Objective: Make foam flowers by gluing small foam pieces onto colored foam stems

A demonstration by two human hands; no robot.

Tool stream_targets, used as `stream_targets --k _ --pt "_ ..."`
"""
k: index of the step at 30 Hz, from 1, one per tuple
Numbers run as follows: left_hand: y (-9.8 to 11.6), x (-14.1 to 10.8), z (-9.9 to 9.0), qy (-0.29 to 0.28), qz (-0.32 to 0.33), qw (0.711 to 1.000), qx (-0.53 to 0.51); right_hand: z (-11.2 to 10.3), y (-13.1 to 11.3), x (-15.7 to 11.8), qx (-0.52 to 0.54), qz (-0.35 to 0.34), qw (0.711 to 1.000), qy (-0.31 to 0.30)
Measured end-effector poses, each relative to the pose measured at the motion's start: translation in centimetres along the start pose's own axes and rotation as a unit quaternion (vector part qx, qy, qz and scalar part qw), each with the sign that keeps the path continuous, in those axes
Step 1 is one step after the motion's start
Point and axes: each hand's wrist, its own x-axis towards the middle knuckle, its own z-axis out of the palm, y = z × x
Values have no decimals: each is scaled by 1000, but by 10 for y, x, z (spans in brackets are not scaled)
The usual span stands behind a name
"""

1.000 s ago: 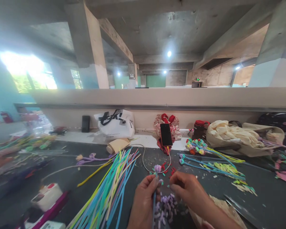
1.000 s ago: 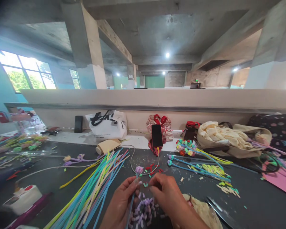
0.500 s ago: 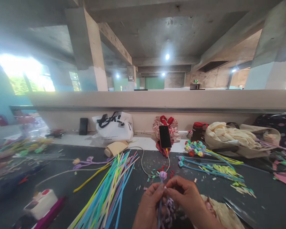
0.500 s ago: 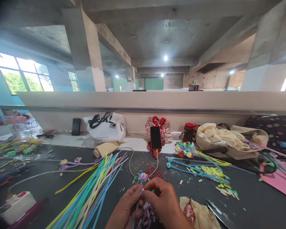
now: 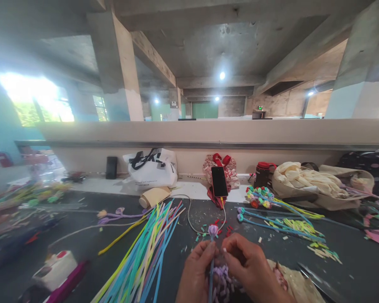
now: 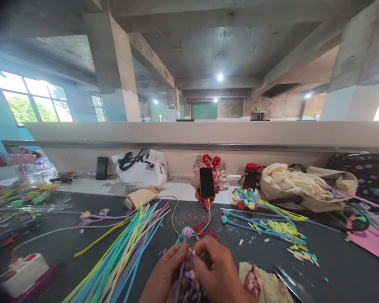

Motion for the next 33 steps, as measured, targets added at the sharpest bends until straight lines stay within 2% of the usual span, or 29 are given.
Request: stream_targets --k 4,8,12,14,18,21,24,26,30,33 --pt "11 -10 1 -9 24 1000 3 1 5 2 -15 38 999 -18" --pt "14 -14 3 -8 19 1000 -3 0 6 4 -23 25 999 -11" --pt "12 -12 3 14 24 999 27 -3 2 2 -42 -19 999 1" --pt "11 -12 2 15 35 998 41 -5 -1 1 -66 -62 996 3" --pt "8 -10 -1 -8 48 997 66 -9 -4 -1 -95 -163 982 -15" --pt "7 -9 -3 -32 58 995 69 -10 -3 0 -82 -180 980 -22" --pt "7 -9 -4 -46 57 994 76 -11 -1 1 -63 -170 983 -35" --pt "8 -10 -4 -52 57 993 86 -12 -2 1 -43 -138 988 -53" --pt "11 -13 1 -41 45 994 93 -12 -3 3 48 -3 996 -70" --pt "11 -15 5 -40 38 996 63 -11 -1 6 146 63 984 -84"
